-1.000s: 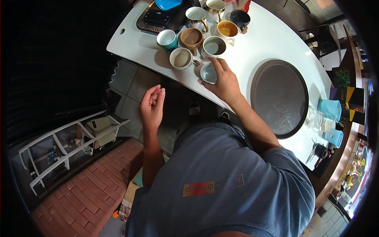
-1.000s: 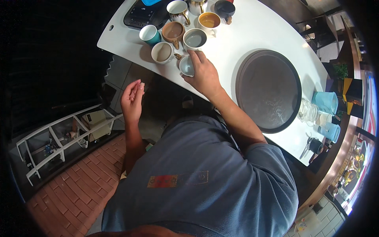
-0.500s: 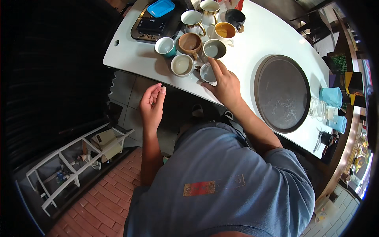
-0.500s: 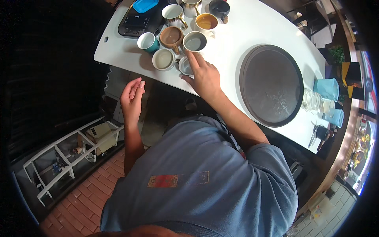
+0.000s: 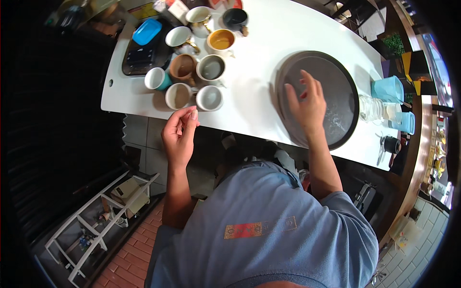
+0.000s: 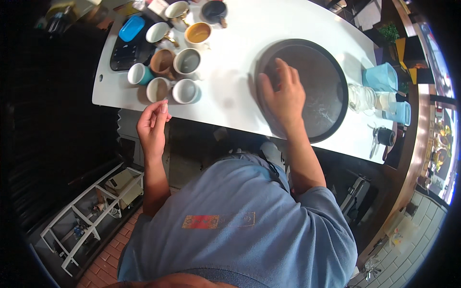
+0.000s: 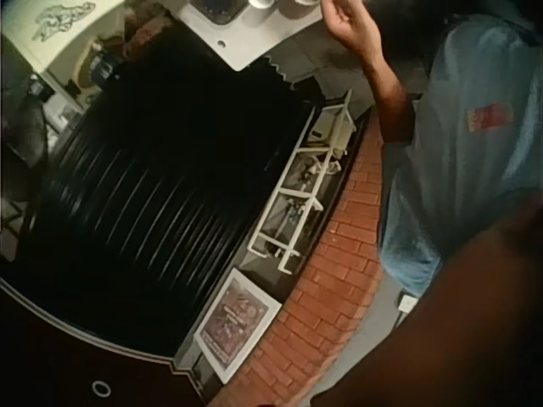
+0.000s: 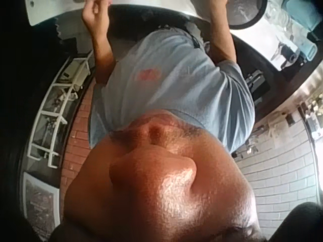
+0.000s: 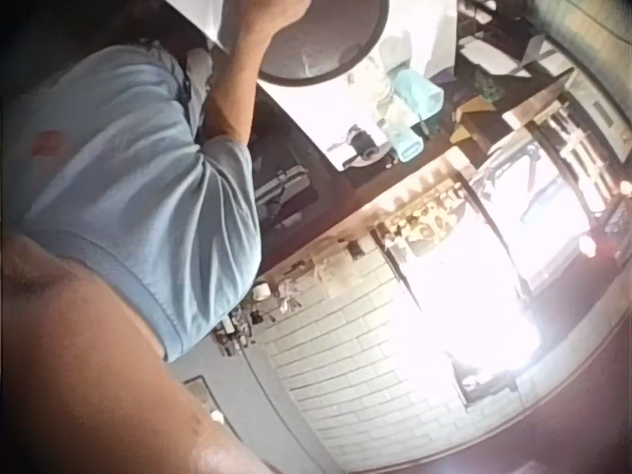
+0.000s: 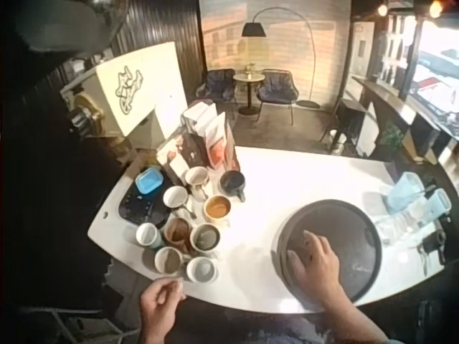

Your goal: The person picks up several cups from different tables, places them onto a tray, carries the tray to a kitchen area, and then unloads the cups onto a counter.

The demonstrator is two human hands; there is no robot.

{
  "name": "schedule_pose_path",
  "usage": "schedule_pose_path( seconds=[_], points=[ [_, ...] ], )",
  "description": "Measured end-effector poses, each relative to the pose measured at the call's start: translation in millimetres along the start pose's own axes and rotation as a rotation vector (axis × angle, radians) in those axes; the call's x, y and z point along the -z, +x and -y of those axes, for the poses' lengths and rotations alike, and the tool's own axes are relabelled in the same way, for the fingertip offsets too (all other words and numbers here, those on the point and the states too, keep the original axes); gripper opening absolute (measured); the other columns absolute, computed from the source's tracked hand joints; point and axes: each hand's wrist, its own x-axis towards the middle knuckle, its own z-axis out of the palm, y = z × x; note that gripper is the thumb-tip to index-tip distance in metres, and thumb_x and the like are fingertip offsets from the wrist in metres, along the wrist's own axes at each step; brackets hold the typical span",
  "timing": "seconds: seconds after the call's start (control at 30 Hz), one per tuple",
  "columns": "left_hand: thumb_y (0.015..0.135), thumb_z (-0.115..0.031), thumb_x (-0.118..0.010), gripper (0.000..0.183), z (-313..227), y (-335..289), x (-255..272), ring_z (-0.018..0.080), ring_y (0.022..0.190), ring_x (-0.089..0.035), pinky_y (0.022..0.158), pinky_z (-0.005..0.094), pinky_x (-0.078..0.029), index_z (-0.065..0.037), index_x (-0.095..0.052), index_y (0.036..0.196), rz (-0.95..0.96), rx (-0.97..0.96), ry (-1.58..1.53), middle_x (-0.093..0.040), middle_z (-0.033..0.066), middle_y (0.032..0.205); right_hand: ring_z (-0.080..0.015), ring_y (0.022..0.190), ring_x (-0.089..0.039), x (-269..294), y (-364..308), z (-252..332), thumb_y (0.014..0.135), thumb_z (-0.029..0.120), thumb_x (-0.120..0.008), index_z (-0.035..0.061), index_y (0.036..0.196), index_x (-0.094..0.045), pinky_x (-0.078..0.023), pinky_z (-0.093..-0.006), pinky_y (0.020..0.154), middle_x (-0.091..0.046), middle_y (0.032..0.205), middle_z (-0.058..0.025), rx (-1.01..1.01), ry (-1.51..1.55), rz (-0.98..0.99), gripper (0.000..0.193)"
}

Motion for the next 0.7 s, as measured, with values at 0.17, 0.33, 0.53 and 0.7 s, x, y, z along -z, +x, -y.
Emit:
schedule_pose_path(
  seconds=[0.17,0.33,0.53,0.7],
  points=[
    [0.091,-0.01,-0.061,0.016,6,-7,-77,0.0059,0.075,-0.054,0.069,0.0211,-0.046,0.001,-0.063,0.103,0.061,0.014,0.019,-0.06,-0.0004,0.082,-0.0312,0.091,-0.061,54,-8,-112,0.08,0.029,-0.07,0.0054,0.116,-0.058,-0.048,-0.0392,0.078,-0.061,0.105,-0.0143,-0.065,-0.311,-0.114,0.044],
    [0.085,-0.023,-0.068,0.038,61,-6,-158,0.0119,0.078,-0.054,0.071,0.0259,-0.047,0.001,-0.059,0.113,0.039,0.16,0.431,-0.061,0.0063,0.094,-0.0384,0.098,-0.054,89,-26,-187,0.079,0.031,-0.068,0.0023,0.121,-0.053,-0.045,-0.043,0.084,-0.056,0.109,-0.0204,-0.181,-0.447,-0.03,0.052],
    [0.084,-0.03,-0.067,0.049,90,-4,-200,0.0229,0.092,-0.06,0.078,0.0354,-0.048,0.002,-0.055,0.119,-0.033,0.216,0.587,-0.063,0.0136,0.101,-0.0408,0.099,-0.051,92,-30,-201,0.078,0.029,-0.069,-0.0069,0.127,-0.044,-0.042,-0.0439,0.087,-0.05,0.107,-0.026,-0.172,-0.264,0.039,0.065],
    [0.085,-0.022,-0.064,0.039,85,-6,-217,0.0289,0.095,-0.059,0.084,0.0384,-0.046,0.002,-0.058,0.115,0.01,0.225,0.692,-0.066,0.015,0.093,-0.0402,0.104,-0.047,92,-41,-204,0.077,0.03,-0.071,-0.0061,0.127,-0.045,-0.039,-0.0445,0.09,-0.047,0.111,-0.0247,-0.184,-0.309,0.055,0.067]
  ],
)
